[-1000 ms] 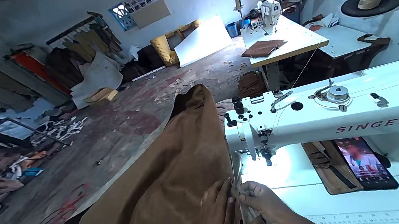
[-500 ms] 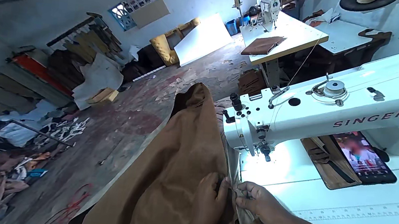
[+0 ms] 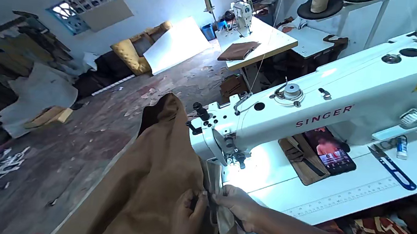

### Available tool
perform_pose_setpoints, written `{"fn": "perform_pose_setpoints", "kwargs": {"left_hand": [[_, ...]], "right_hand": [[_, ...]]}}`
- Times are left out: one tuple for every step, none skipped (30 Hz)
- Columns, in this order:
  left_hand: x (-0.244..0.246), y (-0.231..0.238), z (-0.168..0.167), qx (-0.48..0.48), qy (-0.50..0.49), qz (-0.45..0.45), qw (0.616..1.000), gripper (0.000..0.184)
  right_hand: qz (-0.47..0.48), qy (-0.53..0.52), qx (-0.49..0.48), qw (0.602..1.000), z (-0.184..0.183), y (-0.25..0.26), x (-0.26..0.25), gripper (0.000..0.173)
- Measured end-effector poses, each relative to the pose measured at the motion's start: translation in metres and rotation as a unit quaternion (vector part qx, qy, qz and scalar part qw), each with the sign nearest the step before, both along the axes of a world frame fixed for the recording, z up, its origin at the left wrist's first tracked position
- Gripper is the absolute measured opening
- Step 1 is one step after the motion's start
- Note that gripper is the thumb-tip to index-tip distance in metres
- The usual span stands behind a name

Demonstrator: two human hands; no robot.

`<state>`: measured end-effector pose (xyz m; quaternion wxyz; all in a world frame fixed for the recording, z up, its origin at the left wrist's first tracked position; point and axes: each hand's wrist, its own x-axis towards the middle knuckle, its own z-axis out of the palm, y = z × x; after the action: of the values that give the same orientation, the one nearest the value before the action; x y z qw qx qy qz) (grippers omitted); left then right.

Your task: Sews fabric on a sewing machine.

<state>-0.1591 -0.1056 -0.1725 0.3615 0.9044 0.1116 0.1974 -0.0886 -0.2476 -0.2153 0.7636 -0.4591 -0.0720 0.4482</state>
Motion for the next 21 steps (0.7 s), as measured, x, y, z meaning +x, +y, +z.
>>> {"fn": "perform_pose_setpoints", "kwargs": {"left_hand": [[0.001,-0.004,0.004,0.003,-0.029,0.006,1.000,0.022],[0.003,-0.009,0.009,0.016,-0.062,0.009,0.998,0.022],[0.005,-0.014,0.014,0.040,-0.090,0.009,0.995,0.022],[0.008,-0.019,0.018,0.073,-0.110,0.009,0.991,0.024],[0.010,-0.023,0.021,0.115,-0.120,0.008,0.986,0.025],[0.012,-0.027,0.023,0.161,-0.113,0.002,0.980,0.027],[0.013,-0.030,0.023,0.198,-0.090,-0.009,0.976,0.029],[0.013,-0.033,0.023,0.216,-0.046,-0.021,0.975,0.033],[0.014,-0.034,0.021,0.220,0.002,-0.027,0.975,0.034],[0.013,-0.033,0.016,0.216,0.026,-0.028,0.976,0.033],[0.013,-0.031,0.011,0.214,0.028,-0.026,0.976,0.031],[0.011,-0.026,0.004,0.215,0.019,-0.021,0.976,0.030],[0.009,-0.022,0.000,0.212,0.008,-0.020,0.977,0.030],[0.005,-0.021,-0.001,0.204,0.002,-0.026,0.979,0.031],[0.000,-0.020,-0.002,0.204,-0.002,-0.033,0.978,0.033],[-0.004,-0.019,-0.004,0.209,-0.007,-0.043,0.977,0.035],[-0.009,-0.018,-0.006,0.219,-0.010,-0.047,0.974,0.036],[-0.012,-0.017,-0.009,0.231,-0.014,-0.047,0.972,0.038],[-0.015,-0.014,-0.012,0.238,-0.013,-0.047,0.970,0.039],[-0.017,-0.012,-0.014,0.242,-0.011,-0.048,0.969,0.039],[-0.019,-0.009,-0.017,0.245,-0.011,-0.052,0.968,0.039]], "right_hand": [[-0.013,-0.029,-0.017,0.999,0.001,0.001,-0.001,0.021],[-0.024,-0.057,-0.033,0.998,0.002,0.001,-0.001,0.021],[-0.032,-0.075,-0.048,0.995,0.004,0.002,-0.002,0.022],[-0.036,-0.087,-0.062,0.994,0.007,0.002,-0.003,0.022],[-0.038,-0.096,-0.077,0.992,0.012,0.002,-0.004,0.021],[-0.038,-0.103,-0.088,0.990,0.017,0.000,-0.005,0.020],[-0.040,-0.109,-0.094,0.989,0.022,-0.001,-0.006,0.021],[-0.045,-0.115,-0.096,0.988,0.024,-0.002,-0.008,0.022],[-0.053,-0.117,-0.094,0.987,0.023,-0.002,-0.009,0.020],[-0.062,-0.112,-0.083,0.988,0.019,-0.002,-0.011,0.019],[-0.069,-0.100,-0.063,0.991,0.016,-0.003,-0.013,0.018],[-0.077,-0.084,-0.039,0.993,0.015,-0.004,-0.015,0.017],[-0.080,-0.067,-0.016,0.994,0.015,-0.006,-0.017,0.017],[-0.077,-0.052,0.000,0.996,0.016,-0.009,-0.018,0.018],[-0.073,-0.038,0.009,0.997,0.017,-0.011,-0.019,0.020],[-0.070,-0.030,0.016,0.997,0.017,-0.013,-0.020,0.021],[-0.069,-0.026,0.020,0.997,0.017,-0.014,-0.020,0.022],[-0.068,-0.023,0.022,0.997,0.015,-0.015,-0.020,0.023],[-0.067,-0.018,0.023,0.997,0.014,-0.016,-0.019,0.024],[-0.066,-0.013,0.022,0.997,0.014,-0.016,-0.019,0.024],[-0.066,-0.010,0.021,0.998,0.014,-0.016,-0.019,0.025]]}}
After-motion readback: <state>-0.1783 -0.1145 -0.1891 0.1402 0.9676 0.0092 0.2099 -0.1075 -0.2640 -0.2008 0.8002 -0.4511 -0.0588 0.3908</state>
